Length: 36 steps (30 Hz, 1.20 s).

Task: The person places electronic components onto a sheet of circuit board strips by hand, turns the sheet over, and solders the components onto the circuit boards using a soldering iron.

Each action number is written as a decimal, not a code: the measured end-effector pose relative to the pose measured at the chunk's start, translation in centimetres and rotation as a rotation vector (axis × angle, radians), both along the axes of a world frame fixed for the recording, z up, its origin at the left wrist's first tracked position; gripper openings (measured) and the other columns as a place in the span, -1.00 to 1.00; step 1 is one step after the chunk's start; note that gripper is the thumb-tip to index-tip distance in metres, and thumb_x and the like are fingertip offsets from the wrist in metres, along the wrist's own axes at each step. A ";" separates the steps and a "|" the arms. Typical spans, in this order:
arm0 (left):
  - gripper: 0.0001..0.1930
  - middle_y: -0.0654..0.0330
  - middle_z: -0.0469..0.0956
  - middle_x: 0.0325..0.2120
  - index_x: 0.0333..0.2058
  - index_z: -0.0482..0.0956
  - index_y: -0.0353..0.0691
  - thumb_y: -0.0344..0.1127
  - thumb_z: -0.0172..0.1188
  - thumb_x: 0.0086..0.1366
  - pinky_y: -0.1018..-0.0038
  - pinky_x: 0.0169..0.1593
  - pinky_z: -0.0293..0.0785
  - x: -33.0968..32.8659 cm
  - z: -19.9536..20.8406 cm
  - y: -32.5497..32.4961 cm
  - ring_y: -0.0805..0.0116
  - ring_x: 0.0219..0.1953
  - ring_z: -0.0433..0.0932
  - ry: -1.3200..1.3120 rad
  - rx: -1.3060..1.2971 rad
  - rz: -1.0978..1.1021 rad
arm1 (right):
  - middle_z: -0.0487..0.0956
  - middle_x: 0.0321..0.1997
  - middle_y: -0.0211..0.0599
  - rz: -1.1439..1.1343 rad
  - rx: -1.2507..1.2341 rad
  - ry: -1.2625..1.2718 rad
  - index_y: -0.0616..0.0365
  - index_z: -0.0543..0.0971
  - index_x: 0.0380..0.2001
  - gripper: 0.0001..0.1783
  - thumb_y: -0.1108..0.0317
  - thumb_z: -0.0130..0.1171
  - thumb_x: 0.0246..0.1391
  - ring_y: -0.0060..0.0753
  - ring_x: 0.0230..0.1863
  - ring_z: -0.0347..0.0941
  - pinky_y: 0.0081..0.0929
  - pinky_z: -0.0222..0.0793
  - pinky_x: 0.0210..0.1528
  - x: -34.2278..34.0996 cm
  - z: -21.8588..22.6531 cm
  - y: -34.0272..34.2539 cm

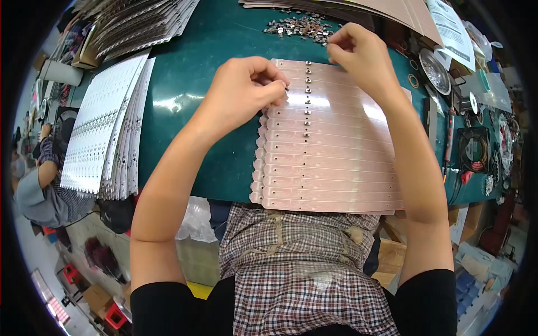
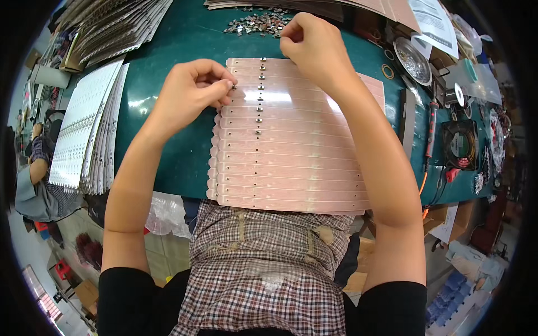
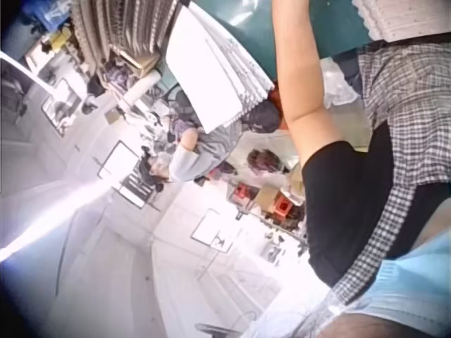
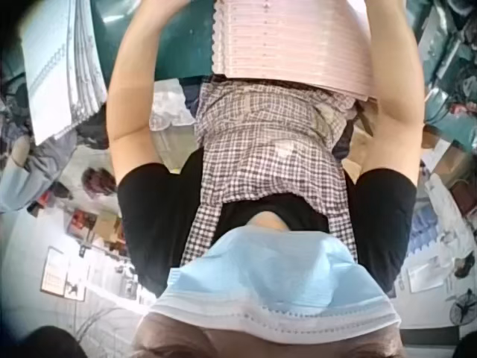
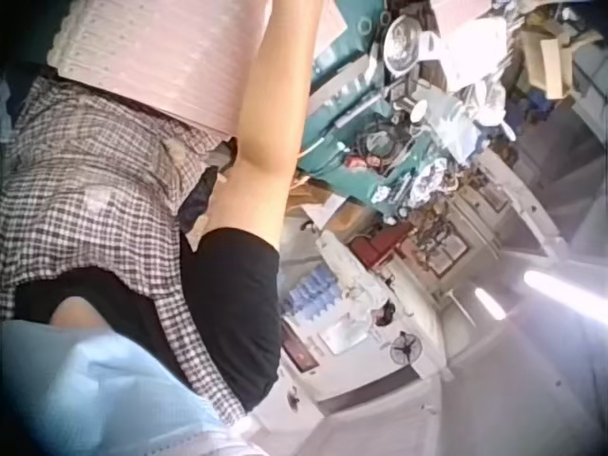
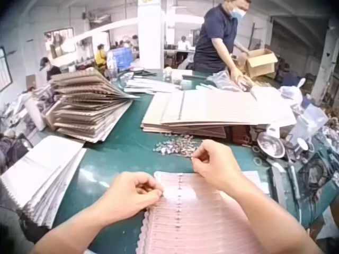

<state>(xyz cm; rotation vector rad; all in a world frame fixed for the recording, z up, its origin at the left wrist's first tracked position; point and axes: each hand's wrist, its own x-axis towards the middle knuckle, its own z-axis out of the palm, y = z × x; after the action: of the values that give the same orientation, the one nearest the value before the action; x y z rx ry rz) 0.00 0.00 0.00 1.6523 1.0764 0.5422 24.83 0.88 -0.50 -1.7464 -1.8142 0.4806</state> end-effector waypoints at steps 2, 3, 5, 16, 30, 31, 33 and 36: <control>-0.83 0.12 0.68 -0.34 -0.17 0.61 -0.40 -0.41 0.23 0.34 0.56 -0.26 0.63 -0.2 0.0 -0.5 0.43 -0.33 0.70 -0.081 -0.139 0.058 | 0.71 -0.34 -0.24 0.016 -0.093 0.416 0.30 0.67 -0.14 -0.76 0.48 0.25 0.11 -0.48 -0.37 0.63 -0.54 0.56 -0.25 -0.1 0.8 -1.7; -0.83 0.12 0.68 -0.34 -0.17 0.61 -0.40 -0.41 0.23 0.34 0.56 -0.26 0.63 -0.4 -0.1 -0.3 0.43 -0.33 0.70 -0.087 -0.115 0.057 | 0.71 -0.34 -0.24 0.041 -0.051 0.402 0.30 0.67 -0.14 -0.76 0.48 0.25 0.11 -0.48 -0.37 0.63 -0.54 0.56 -0.25 0.0 1.4 -2.4; -0.86 0.13 0.68 -0.35 -0.21 0.62 -0.39 -0.42 0.20 0.36 0.56 -0.27 0.63 -0.9 -0.2 -1.0 0.44 -0.35 0.69 -0.137 -0.153 0.105 | 0.69 -0.40 -0.26 0.127 -0.204 0.546 0.35 0.70 -0.22 -0.81 0.52 0.25 0.09 -0.50 -0.38 0.62 -0.56 0.54 -0.28 -0.2 2.3 -5.1; -0.79 0.15 0.68 -0.34 -0.13 0.67 -0.39 -0.39 0.27 0.33 0.59 -0.21 0.62 -2.0 -1.2 -2.5 0.47 -0.30 0.68 -0.201 -0.189 0.109 | 0.68 -0.39 -0.05 0.179 -0.341 0.324 0.35 0.68 -0.37 -0.89 0.51 0.27 0.04 -0.28 -0.38 0.64 -0.40 0.56 -0.27 -4.1 1.8 -12.3; -0.79 0.26 0.65 -0.42 -0.17 0.70 -0.37 -0.36 0.37 0.30 0.61 -0.27 0.51 -3.1 -1.0 -4.0 0.59 -0.39 0.55 -0.143 -0.046 0.068 | 0.66 -0.38 -0.09 0.175 -0.170 0.166 0.31 0.67 -0.40 -0.90 0.47 0.30 0.04 -0.18 -0.41 0.58 -0.30 0.49 -0.30 -4.8 0.7 -12.6; -0.80 0.26 0.65 -0.42 -0.17 0.70 -0.37 -0.36 0.37 0.29 0.62 -0.26 0.52 -3.2 -0.9 -4.0 0.58 -0.38 0.56 -0.149 -0.054 0.074 | 0.66 -0.38 -0.09 0.176 -0.171 0.165 0.31 0.67 -0.40 -0.90 0.47 0.30 0.04 -0.18 -0.41 0.58 -0.30 0.49 -0.30 -4.9 0.8 -12.6; -0.80 0.25 0.65 -0.42 -0.18 0.70 -0.37 -0.37 0.38 0.29 0.62 -0.26 0.53 -3.3 -0.8 -4.1 0.58 -0.38 0.57 -0.157 -0.062 0.080 | 0.65 -0.38 -0.10 0.175 -0.161 0.178 0.31 0.67 -0.40 -0.90 0.48 0.30 0.04 -0.18 -0.42 0.57 -0.32 0.48 -0.32 -4.9 0.8 -12.7; -0.81 0.24 0.65 -0.41 -0.18 0.69 -0.37 -0.39 0.36 0.30 0.63 -0.24 0.55 -3.4 -0.6 -4.3 0.58 -0.36 0.58 -0.129 -0.072 0.108 | 0.64 -0.39 -0.12 0.190 -0.171 0.168 0.32 0.66 -0.41 -0.90 0.48 0.31 0.03 -0.19 -0.43 0.57 -0.34 0.48 -0.34 -4.7 0.8 -12.8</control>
<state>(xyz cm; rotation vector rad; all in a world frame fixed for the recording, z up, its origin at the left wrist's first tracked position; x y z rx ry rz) -3.37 -4.29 -0.65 1.4829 1.0818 0.6632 20.11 -11.91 0.35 -1.5943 -1.8716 0.8562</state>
